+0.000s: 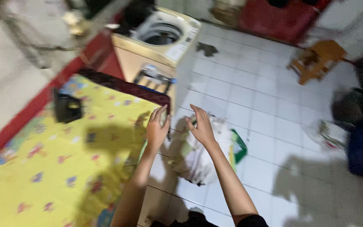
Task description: The person irons a white graphic t-shirt on a yellow patterned ironing board, moving the iron across various sections of the garment and smoothing it with their hands.
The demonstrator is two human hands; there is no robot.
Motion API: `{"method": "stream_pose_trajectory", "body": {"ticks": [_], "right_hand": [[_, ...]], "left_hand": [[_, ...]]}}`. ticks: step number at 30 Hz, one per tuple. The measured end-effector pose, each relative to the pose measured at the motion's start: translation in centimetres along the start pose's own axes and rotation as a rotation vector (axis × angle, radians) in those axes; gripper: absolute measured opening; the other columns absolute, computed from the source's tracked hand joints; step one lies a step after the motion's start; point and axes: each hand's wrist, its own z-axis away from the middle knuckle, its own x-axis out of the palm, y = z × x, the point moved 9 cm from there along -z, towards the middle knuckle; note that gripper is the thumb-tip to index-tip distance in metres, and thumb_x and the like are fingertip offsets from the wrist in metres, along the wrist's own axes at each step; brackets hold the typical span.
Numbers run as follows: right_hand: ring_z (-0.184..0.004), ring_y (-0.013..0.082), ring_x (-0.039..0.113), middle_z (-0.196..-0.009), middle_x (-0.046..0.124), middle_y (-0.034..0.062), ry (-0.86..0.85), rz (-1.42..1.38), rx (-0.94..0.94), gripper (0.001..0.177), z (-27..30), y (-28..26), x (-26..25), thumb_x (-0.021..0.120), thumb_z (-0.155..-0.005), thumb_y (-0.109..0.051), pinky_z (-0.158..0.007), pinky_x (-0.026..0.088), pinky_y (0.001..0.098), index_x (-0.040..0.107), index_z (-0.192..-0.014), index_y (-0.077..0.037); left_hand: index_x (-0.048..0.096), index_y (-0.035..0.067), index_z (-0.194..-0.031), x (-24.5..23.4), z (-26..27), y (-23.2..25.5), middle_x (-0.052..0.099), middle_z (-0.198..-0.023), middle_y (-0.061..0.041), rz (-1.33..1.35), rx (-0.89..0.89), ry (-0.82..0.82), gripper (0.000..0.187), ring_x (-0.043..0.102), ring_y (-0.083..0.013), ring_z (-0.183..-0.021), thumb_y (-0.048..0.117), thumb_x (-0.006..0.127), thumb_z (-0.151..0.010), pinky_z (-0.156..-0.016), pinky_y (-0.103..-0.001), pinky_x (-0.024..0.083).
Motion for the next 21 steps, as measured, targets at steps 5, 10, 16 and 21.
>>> {"method": "stream_pose_trajectory", "body": {"ticks": [5,10,16,21], "right_hand": [[-0.126,0.0370,0.056,-0.137,0.061,0.0178,0.036,0.054,0.144,0.058,3.1,10.6,-8.2,0.068,-0.094,-0.028,-0.107,0.044,0.0475,0.050,-0.144,-0.006],[-0.123,0.0383,0.057,-0.131,0.064,0.0190,0.041,0.089,0.267,0.057,7.1,21.5,-11.1,0.068,-0.094,-0.028,-0.106,0.045,0.0470,0.051,-0.144,-0.005],[-0.121,0.0390,0.059,-0.129,0.065,0.0207,0.054,0.038,0.480,0.055,13.0,35.6,-6.2,0.069,-0.093,-0.023,-0.105,0.045,0.0454,0.052,-0.142,-0.003],[-0.113,0.0343,0.066,-0.122,0.069,0.0192,0.113,-0.059,0.721,0.053,17.1,47.8,3.8,0.068,-0.089,-0.015,-0.100,0.051,0.0411,0.054,-0.139,-0.002]], "left_hand": [[0.065,0.010,-0.132,12.0,0.8,6.1,0.067,-0.129,-0.011,0.054,0.028,-0.148,0.037,0.064,-0.0311,-0.121,0.018,0.067,-0.096,-0.101,-0.039,0.050],[0.065,0.007,-0.130,22.5,2.4,6.9,0.067,-0.130,-0.013,0.105,0.094,-0.237,0.037,0.063,-0.0337,-0.121,0.015,0.067,-0.094,-0.101,-0.041,0.049],[0.065,0.007,-0.130,33.8,5.4,-1.0,0.068,-0.126,-0.012,0.125,0.039,-0.435,0.037,0.064,-0.0335,-0.117,0.014,0.067,-0.094,-0.100,-0.041,0.050],[0.061,0.007,-0.133,41.4,8.6,-13.8,0.069,-0.125,-0.012,0.101,-0.119,-0.545,0.041,0.065,-0.0318,-0.117,0.015,0.067,-0.094,-0.098,-0.039,0.051]]}}
